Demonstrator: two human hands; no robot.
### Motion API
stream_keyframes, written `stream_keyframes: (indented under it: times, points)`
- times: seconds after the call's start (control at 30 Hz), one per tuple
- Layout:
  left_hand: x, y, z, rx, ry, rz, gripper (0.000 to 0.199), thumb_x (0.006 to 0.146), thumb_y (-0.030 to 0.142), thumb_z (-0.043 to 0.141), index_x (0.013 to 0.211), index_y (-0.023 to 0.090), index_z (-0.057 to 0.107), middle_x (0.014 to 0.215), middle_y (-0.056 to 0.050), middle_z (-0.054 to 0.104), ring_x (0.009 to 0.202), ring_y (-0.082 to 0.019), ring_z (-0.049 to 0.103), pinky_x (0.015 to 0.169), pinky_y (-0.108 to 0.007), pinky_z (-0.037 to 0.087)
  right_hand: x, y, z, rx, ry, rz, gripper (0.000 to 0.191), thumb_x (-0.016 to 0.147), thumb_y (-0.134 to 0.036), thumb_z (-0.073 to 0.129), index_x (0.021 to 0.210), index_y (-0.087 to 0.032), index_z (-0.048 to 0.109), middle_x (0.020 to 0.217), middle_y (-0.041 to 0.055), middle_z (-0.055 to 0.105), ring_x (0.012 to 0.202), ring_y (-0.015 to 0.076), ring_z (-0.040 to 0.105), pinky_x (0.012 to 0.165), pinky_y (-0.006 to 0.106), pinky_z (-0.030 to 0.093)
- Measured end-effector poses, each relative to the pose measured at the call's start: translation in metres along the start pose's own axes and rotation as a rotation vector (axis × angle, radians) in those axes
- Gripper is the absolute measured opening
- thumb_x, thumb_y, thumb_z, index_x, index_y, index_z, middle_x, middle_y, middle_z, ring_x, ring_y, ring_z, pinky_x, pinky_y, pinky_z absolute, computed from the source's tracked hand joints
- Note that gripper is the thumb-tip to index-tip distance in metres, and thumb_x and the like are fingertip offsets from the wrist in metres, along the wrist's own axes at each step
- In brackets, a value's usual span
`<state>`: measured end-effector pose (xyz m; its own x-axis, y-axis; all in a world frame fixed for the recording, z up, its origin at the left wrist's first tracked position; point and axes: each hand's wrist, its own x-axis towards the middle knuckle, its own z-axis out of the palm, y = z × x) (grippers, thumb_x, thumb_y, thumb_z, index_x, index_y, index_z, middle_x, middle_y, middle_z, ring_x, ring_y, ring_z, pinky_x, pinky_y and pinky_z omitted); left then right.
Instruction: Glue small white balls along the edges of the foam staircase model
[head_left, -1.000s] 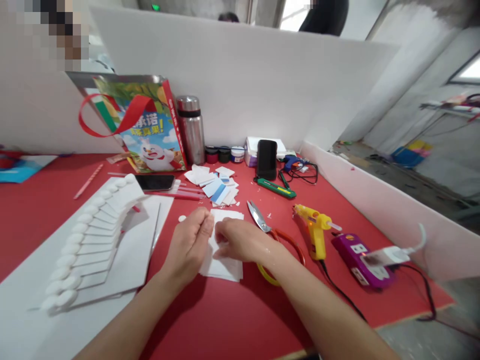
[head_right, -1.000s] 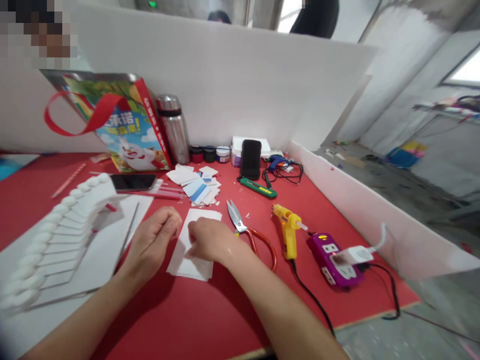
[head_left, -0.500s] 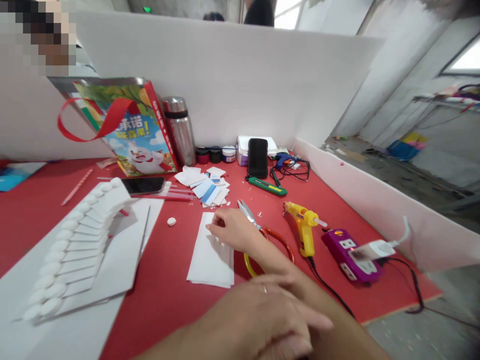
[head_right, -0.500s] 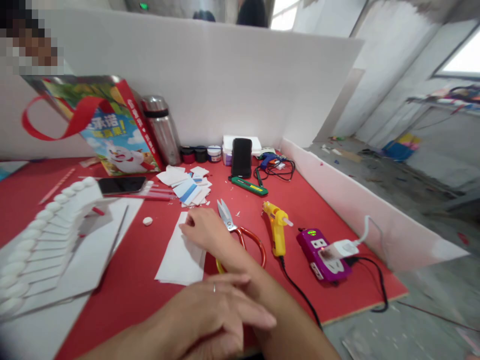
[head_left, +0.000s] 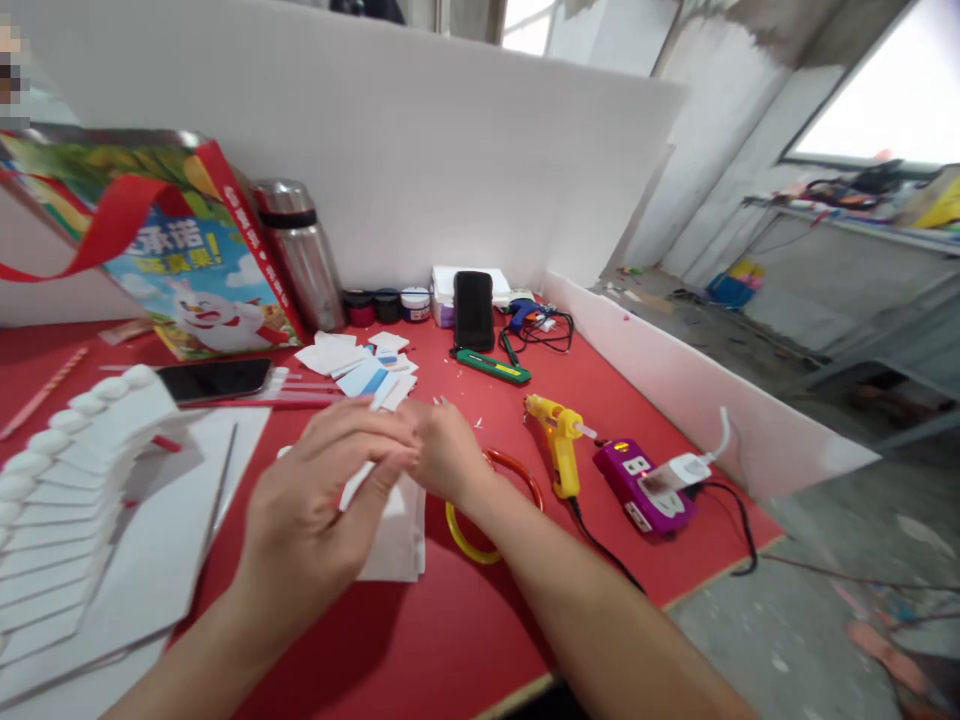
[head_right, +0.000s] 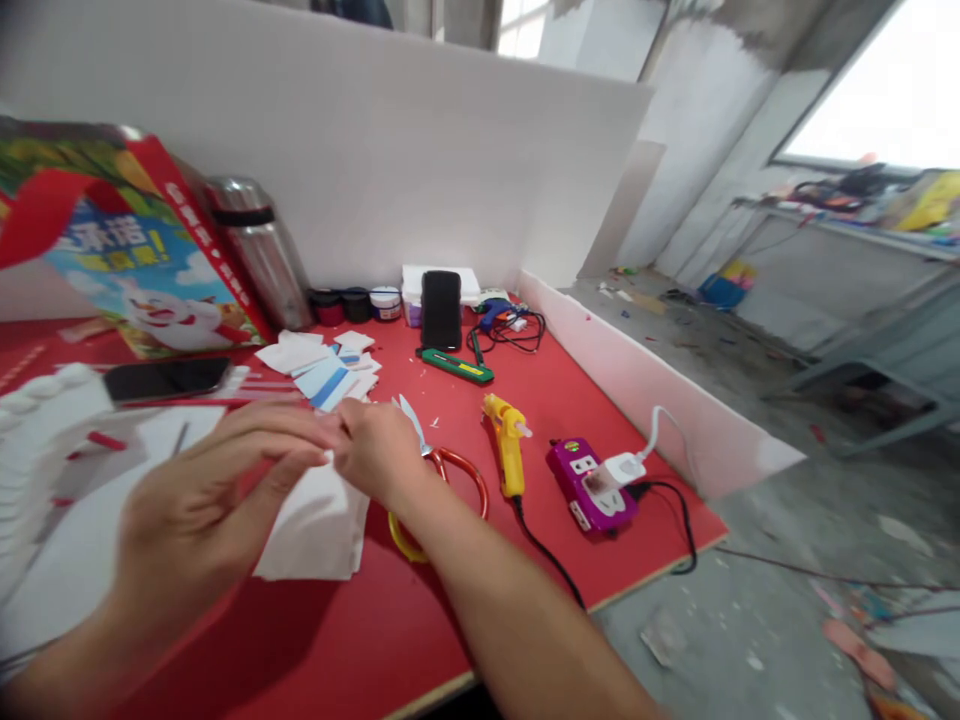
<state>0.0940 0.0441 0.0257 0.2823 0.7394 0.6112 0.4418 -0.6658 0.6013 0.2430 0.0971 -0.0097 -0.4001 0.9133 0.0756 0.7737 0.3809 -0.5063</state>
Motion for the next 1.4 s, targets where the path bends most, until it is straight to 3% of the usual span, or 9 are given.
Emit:
stream_keyframes:
  times: [0.07, 0.2, 0.3, 0.47, 0.8, 0.97, 1.1, 1.3, 1.4]
  points:
    - [-0.007, -0.013, -0.009, 0.026, 0.062, -0.088, 0.016, 0.099, 0.023, 0.057, 0.086, 0.023, 0.066, 0.085, 0.0, 0.069, 0.081, -0.015, 0.066, 0.073, -0.028, 0.051, -0.001, -0.005, 0.004, 0.009, 0.013, -0.003, 0.022, 0.094, -0.015, 0.05, 0.103, -0.016, 0.07, 0.09, 0.0103, 0.074, 0.083, 0.0232, 0.067, 0.07, 0.032, 0.044]
    - [-0.017, -0.038, -0.013, 0.082, 0.141, -0.256, 0.029, 0.1, 0.031, 0.056, 0.074, 0.021, 0.06, 0.067, 0.002, 0.06, 0.06, -0.012, 0.053, 0.058, -0.027, 0.04, -0.003, -0.008, 0.008, 0.043, -0.072, -0.146, 0.018, 0.09, -0.016, 0.065, 0.106, -0.019, 0.072, 0.103, 0.007, 0.075, 0.098, 0.0199, 0.066, 0.08, 0.027, 0.044]
    - [-0.021, -0.054, -0.011, 0.027, 0.169, -0.418, 0.045, 0.103, 0.039, 0.051, 0.062, 0.02, 0.051, 0.055, 0.002, 0.052, 0.053, -0.012, 0.047, 0.055, -0.028, 0.038, -0.004, -0.006, 0.006, 0.006, -0.175, -0.192, 0.029, 0.083, -0.035, 0.078, 0.103, -0.015, 0.072, 0.105, 0.0103, 0.071, 0.093, 0.0217, 0.063, 0.077, 0.029, 0.043]
    - [-0.025, -0.069, -0.007, -0.094, 0.29, -0.546, 0.038, 0.103, 0.044, 0.05, 0.073, 0.021, 0.057, 0.06, 0.002, 0.053, 0.051, -0.012, 0.046, 0.051, -0.027, 0.037, -0.002, -0.005, 0.008, 0.006, -0.268, -0.212, 0.008, 0.081, -0.015, 0.065, 0.084, -0.014, 0.073, 0.086, 0.0069, 0.07, 0.076, 0.0167, 0.057, 0.068, 0.027, 0.038]
    - [-0.027, -0.076, -0.004, -0.136, 0.117, -0.472, 0.021, 0.098, 0.035, 0.055, 0.107, 0.02, 0.068, 0.082, -0.003, 0.067, 0.066, -0.015, 0.059, 0.06, -0.026, 0.047, 0.005, 0.01, 0.0, 0.18, -0.195, -0.093, 0.007, 0.082, -0.01, 0.06, 0.084, -0.013, 0.067, 0.079, 0.0012, 0.066, 0.069, 0.0105, 0.055, 0.065, 0.021, 0.039]
    - [-0.025, -0.078, -0.005, -0.144, 0.125, -0.507, 0.021, 0.098, 0.036, 0.057, 0.103, 0.02, 0.068, 0.09, -0.004, 0.071, 0.075, -0.016, 0.064, 0.064, -0.026, 0.048, -0.004, 0.0, -0.006, 0.115, -0.323, -0.168, 0.027, 0.073, -0.032, 0.081, 0.091, -0.015, 0.07, 0.09, 0.0045, 0.069, 0.078, 0.0164, 0.058, 0.066, 0.025, 0.041]
    - [-0.025, -0.077, -0.003, -0.114, 0.098, -0.468, 0.019, 0.098, 0.035, 0.056, 0.099, 0.02, 0.067, 0.093, -0.004, 0.072, 0.083, -0.018, 0.066, 0.071, -0.027, 0.051, -0.006, -0.006, 0.002, 0.071, -0.351, -0.199, 0.007, 0.074, -0.014, 0.066, 0.08, -0.014, 0.07, 0.089, 0.0091, 0.07, 0.078, 0.0185, 0.057, 0.069, 0.029, 0.04]
    - [-0.026, -0.075, -0.002, -0.185, 0.055, -0.47, 0.021, 0.099, 0.038, 0.057, 0.098, 0.02, 0.068, 0.09, -0.004, 0.069, 0.08, -0.018, 0.064, 0.077, -0.03, 0.053, -0.001, 0.008, -0.001, 0.315, -0.332, -0.14, 0.007, 0.072, -0.009, 0.065, 0.075, -0.015, 0.068, 0.076, 0.0005, 0.068, 0.068, 0.0118, 0.055, 0.064, 0.024, 0.04]
    - [-0.024, -0.074, -0.007, -0.279, 0.0, -0.384, 0.037, 0.103, 0.047, 0.047, 0.106, 0.021, 0.072, 0.108, -0.009, 0.071, 0.104, -0.024, 0.066, 0.095, -0.036, 0.052, 0.002, 0.015, -0.008, 0.473, -0.278, -0.072, 0.007, 0.073, -0.009, 0.062, 0.074, -0.015, 0.065, 0.07, -0.0023, 0.062, 0.065, 0.0097, 0.054, 0.061, 0.022, 0.041]
